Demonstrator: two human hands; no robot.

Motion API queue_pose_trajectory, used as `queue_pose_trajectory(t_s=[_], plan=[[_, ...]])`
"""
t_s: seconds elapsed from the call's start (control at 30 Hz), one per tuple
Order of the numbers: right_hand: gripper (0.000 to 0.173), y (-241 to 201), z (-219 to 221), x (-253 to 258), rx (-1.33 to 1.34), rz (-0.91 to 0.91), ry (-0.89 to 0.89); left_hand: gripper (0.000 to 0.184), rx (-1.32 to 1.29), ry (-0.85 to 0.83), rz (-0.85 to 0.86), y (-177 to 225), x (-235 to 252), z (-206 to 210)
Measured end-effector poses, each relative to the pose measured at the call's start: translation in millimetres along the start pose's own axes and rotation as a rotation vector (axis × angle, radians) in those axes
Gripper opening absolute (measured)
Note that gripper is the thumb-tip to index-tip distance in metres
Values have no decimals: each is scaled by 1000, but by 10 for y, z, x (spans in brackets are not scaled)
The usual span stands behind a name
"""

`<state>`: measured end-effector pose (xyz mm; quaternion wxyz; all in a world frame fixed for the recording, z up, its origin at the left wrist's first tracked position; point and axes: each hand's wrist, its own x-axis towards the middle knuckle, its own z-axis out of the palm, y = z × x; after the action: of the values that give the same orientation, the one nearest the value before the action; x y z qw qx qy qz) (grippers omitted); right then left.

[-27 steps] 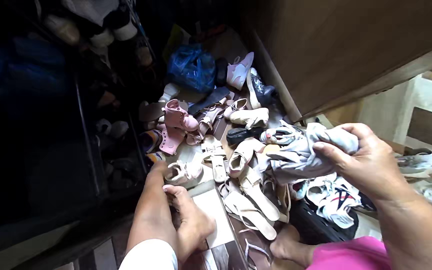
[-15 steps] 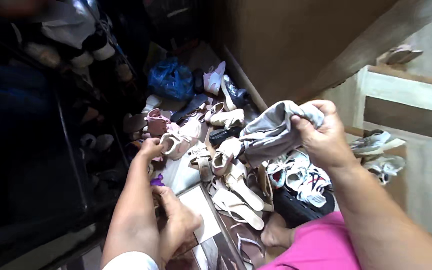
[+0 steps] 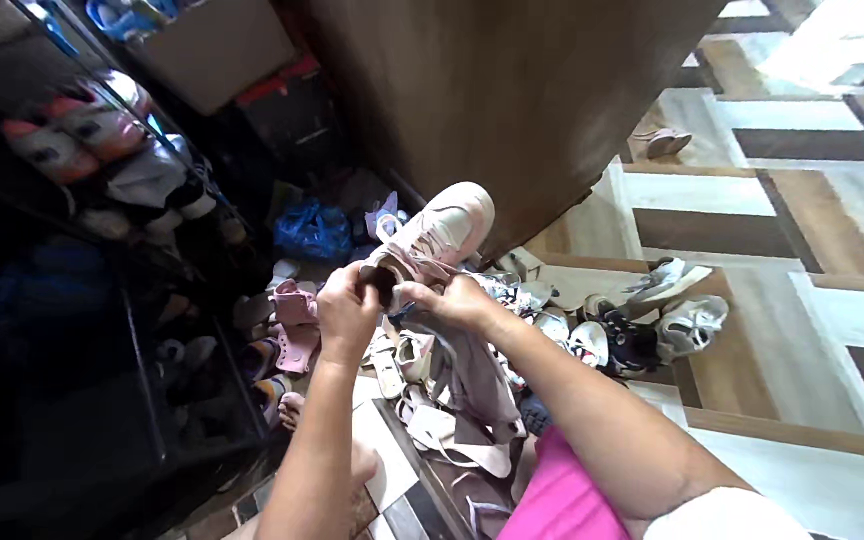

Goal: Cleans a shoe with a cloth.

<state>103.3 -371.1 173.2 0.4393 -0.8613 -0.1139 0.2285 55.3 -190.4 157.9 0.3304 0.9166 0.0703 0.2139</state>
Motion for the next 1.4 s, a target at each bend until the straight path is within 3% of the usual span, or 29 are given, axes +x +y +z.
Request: queue_pose_trajectory(t_s=[0.07,0.2,0.33,0.4,0.5,0.6,0.67,0.73,0.83,1.0,1.13,1.2,1.4], plan=[[64,-26,-18,-60,72,-89,36,26,34,98,-29,125,-100,38],[79,-130,19,-155,-28,-64,21,24,37,169,-33,340,-208,2],[49,-124,109,-178,48,-99,62,25,39,160,66,346,-246,-10],[35,-98,163,-151,95,-88,89,31,29,111,29,354,-281,-15],[33,-92,231,-115,135,-53,116,41,-22,112,-14,408,-384,-28],[35,-114,305,-99,155,-31,120,40,-190,267,116,534,-553,12],[32,-117,374,-128,144,-84,150,45,-516,143,-55,692,-612,-19],[32,-135,425,-167,99,-143,182,46,-933,48,-374,823,-553,-119],[37,-123,466,-178,-2,-242,261,31,-1302,132,-692,913,-368,-244],[49,9,537,-91,-166,-397,306,30,-1286,264,-681,790,-120,139],[63,-39,298,-33,-238,-217,91,25,-1507,314,-741,584,-37,305],[77,-71,124,-44,-129,-127,85,16,-1451,334,-732,447,-57,325],[62,-85,-395,-21,608,-146,553,9,-1178,392,-599,195,-290,290]])
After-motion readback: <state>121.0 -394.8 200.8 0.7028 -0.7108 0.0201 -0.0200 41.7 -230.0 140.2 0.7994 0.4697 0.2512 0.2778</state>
